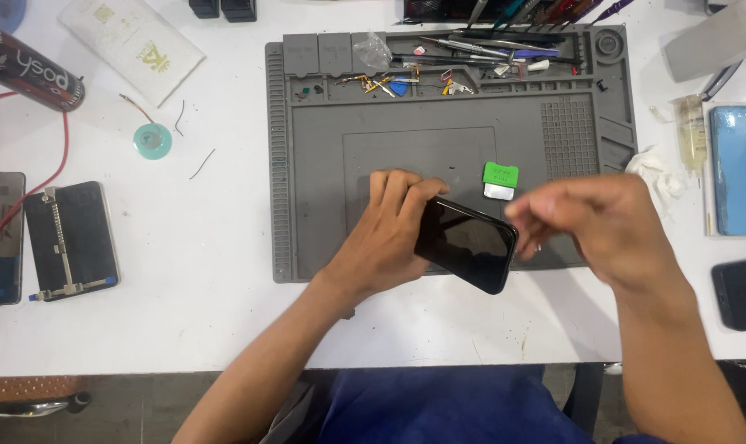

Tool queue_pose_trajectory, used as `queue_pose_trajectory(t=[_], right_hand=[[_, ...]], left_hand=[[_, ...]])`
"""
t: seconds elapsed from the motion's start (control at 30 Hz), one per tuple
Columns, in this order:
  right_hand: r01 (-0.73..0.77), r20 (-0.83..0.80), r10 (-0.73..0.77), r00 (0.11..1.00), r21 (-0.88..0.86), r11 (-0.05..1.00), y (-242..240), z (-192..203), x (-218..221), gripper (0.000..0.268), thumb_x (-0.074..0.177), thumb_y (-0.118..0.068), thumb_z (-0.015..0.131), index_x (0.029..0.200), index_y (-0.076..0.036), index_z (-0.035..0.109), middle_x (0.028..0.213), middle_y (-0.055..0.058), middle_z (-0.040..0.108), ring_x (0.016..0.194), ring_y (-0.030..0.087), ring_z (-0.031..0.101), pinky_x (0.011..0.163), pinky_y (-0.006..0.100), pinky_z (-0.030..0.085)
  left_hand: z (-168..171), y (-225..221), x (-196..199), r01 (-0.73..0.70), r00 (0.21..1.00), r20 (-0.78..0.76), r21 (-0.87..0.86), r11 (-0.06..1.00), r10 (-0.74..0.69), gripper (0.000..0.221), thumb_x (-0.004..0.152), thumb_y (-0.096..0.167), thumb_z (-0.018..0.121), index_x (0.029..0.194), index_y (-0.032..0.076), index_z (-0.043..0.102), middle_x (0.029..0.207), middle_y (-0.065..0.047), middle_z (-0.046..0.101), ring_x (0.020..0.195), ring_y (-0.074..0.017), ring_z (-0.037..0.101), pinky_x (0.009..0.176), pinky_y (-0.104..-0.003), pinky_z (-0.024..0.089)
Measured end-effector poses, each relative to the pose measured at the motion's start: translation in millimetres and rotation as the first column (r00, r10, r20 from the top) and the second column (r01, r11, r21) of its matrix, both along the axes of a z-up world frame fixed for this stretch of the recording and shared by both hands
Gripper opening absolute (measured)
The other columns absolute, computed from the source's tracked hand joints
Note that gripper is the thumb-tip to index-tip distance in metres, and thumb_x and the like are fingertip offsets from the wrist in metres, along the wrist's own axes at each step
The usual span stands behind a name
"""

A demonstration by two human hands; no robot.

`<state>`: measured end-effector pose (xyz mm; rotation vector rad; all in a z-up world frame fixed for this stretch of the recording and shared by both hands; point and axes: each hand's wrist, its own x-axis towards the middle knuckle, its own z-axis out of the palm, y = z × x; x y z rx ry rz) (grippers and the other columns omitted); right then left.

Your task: Using a prying tool to carefully separate the screen from the body of a smartphone.

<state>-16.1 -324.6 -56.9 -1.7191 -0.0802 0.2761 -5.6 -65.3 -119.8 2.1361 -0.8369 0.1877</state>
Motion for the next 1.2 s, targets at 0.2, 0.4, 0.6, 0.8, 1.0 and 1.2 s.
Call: queue_pose_trajectory(t=[0.2, 0.4, 0.6, 0.8, 1.0, 1.2], right_hand=[[0.036, 0.101, 0.039, 0.994, -0.651, 0.758, 94.3, -15.4, 118.3, 0.021, 0.099, -0.031, 0.074, 0.091, -0.014, 0.082, 0.063, 0.001, 0.072, 0.052, 0.007, 0.063, 0.057, 0.025, 0.050], [0.337, 0.370, 0.024, 0.929, -0.869, 0.362, 125.4, -90.4, 151.0, 0.056, 0.096, -0.065, 0.072, 0.087, -0.009, 0.073, 0.088, 0.013, 0.072, 0.078, 0.043, 0.069, 0.062, 0.055, 0.050], [0.445, 0.466, -0.050, 0.884, -0.802, 0.399, 134.2, -84.9, 156.6, 0.035, 0.087, -0.047, 0.087, 0.093, -0.014, 0.075, 0.096, 0.011, 0.073, 0.078, 0.041, 0.070, 0.065, 0.055, 0.052], [0.361, 0.406, -0.005, 0.914, -0.806, 0.470, 133.1, -73.7, 153.6, 0.027, 0.092, -0.032, 0.078, 0.101, -0.007, 0.081, 0.095, 0.018, 0.075, 0.081, 0.044, 0.069, 0.068, 0.055, 0.054], [0.339, 0.337, 0.299, 0.893, -0.940, 0.047, 137.1, -87.7, 159.5, 0.038, 0.101, -0.036, 0.066, 0.073, -0.011, 0.068, 0.068, 0.013, 0.070, 0.060, 0.038, 0.070, 0.051, 0.045, 0.053], [0.250, 0.277, 0.150, 0.949, -0.951, 0.181, 128.2, -41.9, 147.9, 0.029, 0.090, -0.028, 0.057, 0.085, -0.002, 0.069, 0.070, 0.024, 0.067, 0.067, 0.052, 0.066, 0.055, 0.057, 0.052]], left_hand=[[19.9, 38.7, 25.9, 0.019, 0.990, 0.137, 0.182, 0.983, -0.044, 0.059, 0.065, -0.003, 0.056, 0.123, 0.005, 0.051, 0.104, -0.017, 0.047, 0.091, -0.0353, 0.041, 0.086, -0.041, 0.040], [3.3, 58.7, 23.3, -0.098, 0.995, 0.038, 0.155, 0.983, 0.094, 0.060, 0.074, 0.000, 0.058, 0.132, 0.009, 0.049, 0.108, -0.014, 0.048, 0.096, -0.0346, 0.040, 0.085, -0.043, 0.043], [8.1, 73.8, 23.2, -0.157, 0.984, 0.106, 0.137, 0.978, 0.143, 0.055, 0.078, 0.000, 0.062, 0.131, 0.010, 0.050, 0.107, -0.014, 0.046, 0.096, -0.0327, 0.042, 0.086, -0.041, 0.046], [14.0, 79.6, 24.2, -0.191, 0.974, 0.152, 0.134, 0.973, 0.170, 0.055, 0.080, 0.002, 0.067, 0.132, 0.010, 0.051, 0.109, -0.015, 0.046, 0.098, -0.0331, 0.041, 0.087, -0.041, 0.047], [17.0, 80.9, 21.5, -0.202, 0.968, 0.168, 0.091, 0.975, 0.185, 0.046, 0.086, 0.008, 0.066, 0.130, 0.011, 0.050, 0.109, -0.015, 0.047, 0.096, -0.0337, 0.042, 0.087, -0.040, 0.046], [18.5, 81.2, 20.9, -0.115, 0.991, -0.061, 0.054, 0.992, 0.118, 0.061, 0.079, 0.008, 0.071, 0.135, 0.014, 0.048, 0.109, -0.010, 0.046, 0.101, -0.0310, 0.040, 0.091, -0.039, 0.045]])
